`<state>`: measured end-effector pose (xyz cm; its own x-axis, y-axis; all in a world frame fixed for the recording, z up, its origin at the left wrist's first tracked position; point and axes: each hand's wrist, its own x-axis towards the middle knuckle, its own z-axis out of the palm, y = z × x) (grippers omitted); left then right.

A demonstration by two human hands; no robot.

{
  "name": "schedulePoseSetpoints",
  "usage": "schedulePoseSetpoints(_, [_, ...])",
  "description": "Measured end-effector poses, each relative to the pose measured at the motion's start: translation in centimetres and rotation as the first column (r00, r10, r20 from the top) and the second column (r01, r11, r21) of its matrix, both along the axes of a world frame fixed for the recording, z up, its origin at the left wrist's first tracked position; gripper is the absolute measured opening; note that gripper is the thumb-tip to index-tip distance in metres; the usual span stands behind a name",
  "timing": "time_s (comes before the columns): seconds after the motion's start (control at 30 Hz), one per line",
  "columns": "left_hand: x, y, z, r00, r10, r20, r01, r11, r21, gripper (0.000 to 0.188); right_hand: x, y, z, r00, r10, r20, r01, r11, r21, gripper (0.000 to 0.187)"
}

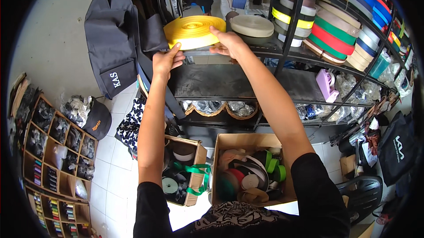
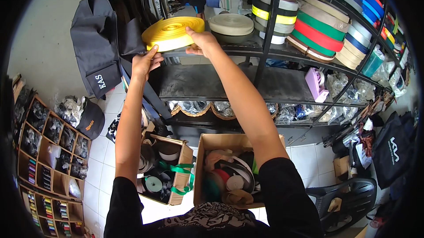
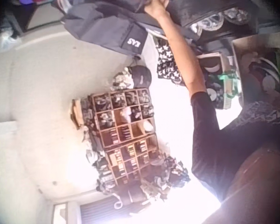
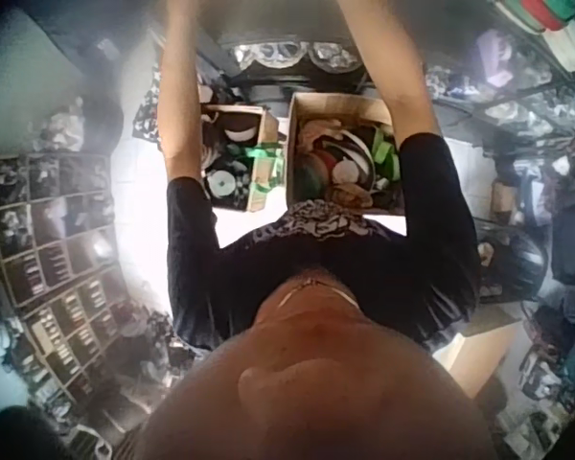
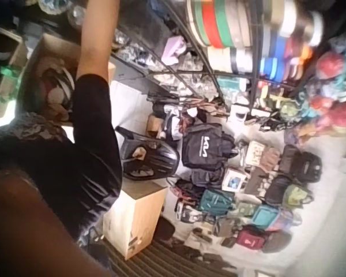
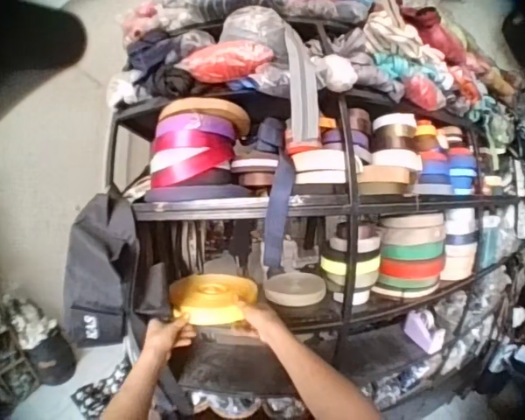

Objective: The person picks up rolls of ribbon from a cardboard box, unrolls a short section of each roll by hand to check it, and then places the rolls onto shelves in a storage room.

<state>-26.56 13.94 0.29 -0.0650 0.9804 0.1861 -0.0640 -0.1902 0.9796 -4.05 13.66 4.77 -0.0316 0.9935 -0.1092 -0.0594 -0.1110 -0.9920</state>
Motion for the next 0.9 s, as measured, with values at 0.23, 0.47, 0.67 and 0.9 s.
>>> schedulePoseSetpoints(0.23, [2.2, -1.5, -0.9, 0.996, -0.019, -0.082, 0.019, 1.000, -0.001, 0.045, 4.1, -5.9, -1.9, 0.973, 0.157, 0.169, -0.166, 0.985, 0.042, 0.050])
schedulePoseSetpoints(0.47, [6.4, -9.8, -10.9, 0.955, -0.283, -0.092, 0.286, 0.958, 0.021, 0.027, 11.6, -16.7, -18.5, 0.913, 0.258, 0.315, -0.178, 0.949, -0.262, 0.039])
schedulePoseSetpoints(0.67, [9.0, -23.6, -30.5, 0.733, -0.679, -0.037, 0.584, 0.656, -0.477, 0.022, 13.3, -29.0, -40.7, 0.786, 0.457, 0.415, -0.155, 0.797, -0.584, 0.041])
schedulePoseSetpoints(0.9, [9.1, -31.5, -41.9, 0.423, -0.580, -0.696, 0.382, 0.811, -0.443, 0.024, 11.1, -35.6, -47.1, 0.646, 0.296, 0.704, -0.166, 0.954, -0.249, 0.048])
